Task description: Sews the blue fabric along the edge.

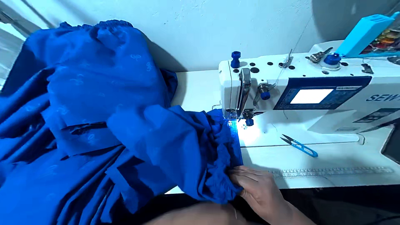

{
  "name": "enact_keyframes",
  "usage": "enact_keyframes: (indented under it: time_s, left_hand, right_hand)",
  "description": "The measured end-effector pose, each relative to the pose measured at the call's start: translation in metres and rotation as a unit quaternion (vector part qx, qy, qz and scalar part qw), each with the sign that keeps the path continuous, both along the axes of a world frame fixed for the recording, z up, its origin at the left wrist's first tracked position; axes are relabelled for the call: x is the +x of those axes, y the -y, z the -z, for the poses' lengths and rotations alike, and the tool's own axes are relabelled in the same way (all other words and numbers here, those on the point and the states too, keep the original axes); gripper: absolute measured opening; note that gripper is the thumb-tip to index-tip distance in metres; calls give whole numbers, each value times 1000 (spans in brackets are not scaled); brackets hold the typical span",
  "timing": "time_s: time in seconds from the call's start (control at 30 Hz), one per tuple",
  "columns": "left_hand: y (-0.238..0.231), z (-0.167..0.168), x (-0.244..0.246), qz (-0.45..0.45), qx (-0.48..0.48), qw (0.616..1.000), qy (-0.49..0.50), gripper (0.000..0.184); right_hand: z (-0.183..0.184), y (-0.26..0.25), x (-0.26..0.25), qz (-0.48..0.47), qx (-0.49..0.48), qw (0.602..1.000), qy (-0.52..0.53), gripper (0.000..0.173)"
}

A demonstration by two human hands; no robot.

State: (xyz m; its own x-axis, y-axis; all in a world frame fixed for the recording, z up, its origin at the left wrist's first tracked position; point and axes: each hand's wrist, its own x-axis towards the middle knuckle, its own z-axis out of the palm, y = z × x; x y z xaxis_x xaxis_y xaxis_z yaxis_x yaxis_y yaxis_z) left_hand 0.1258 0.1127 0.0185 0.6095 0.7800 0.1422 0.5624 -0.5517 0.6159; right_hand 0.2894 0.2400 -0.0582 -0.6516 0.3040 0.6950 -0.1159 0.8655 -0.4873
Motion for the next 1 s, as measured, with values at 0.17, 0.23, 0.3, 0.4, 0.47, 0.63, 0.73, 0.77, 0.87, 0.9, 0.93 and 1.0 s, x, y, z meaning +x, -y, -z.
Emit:
enact_keyframes:
  time_s: [0.17,0.23,0.3,0.4,0.47,0.63,0.73,0.77,0.87,0.9,0.93,1.0]
  left_hand:
    - [3,37,-57,-476,-61,859,-180,11]
    - [2,28,-80,-639,-215,722,-154,21]
    - [17,26,-108,-663,-325,646,-194,35]
    - [48,12,-107,-540,-318,709,-323,35]
    - [51,-23,-71,-420,-208,839,-277,30]
    - [-60,20,-3,-166,40,978,-123,23]
    - [-116,32,-35,-360,-79,891,-265,20]
    - [-128,25,-48,-427,-140,842,-300,25]
    - [-143,26,-57,-495,-45,817,-292,32]
    - [-150,37,-57,-490,74,836,-237,25]
    - [-163,44,-59,-476,134,849,-187,24]
    - [-187,39,-66,-456,24,882,-119,43]
  right_hand:
    - [13,13,8,33,-34,999,25,36]
    - [32,16,9,43,-39,997,59,34]
    - [45,17,8,50,-49,994,81,32]
    - [45,16,6,59,-56,992,94,32]
    - [43,15,4,57,-56,992,97,31]
    - [39,20,4,99,-39,990,88,27]
    - [39,20,7,88,-65,987,117,34]
    - [40,20,5,93,-68,987,113,34]
    - [41,21,1,100,-61,987,106,34]
    - [41,21,2,96,-60,988,108,34]
    - [41,21,2,94,-61,988,110,34]
    - [40,21,2,92,-64,987,112,34]
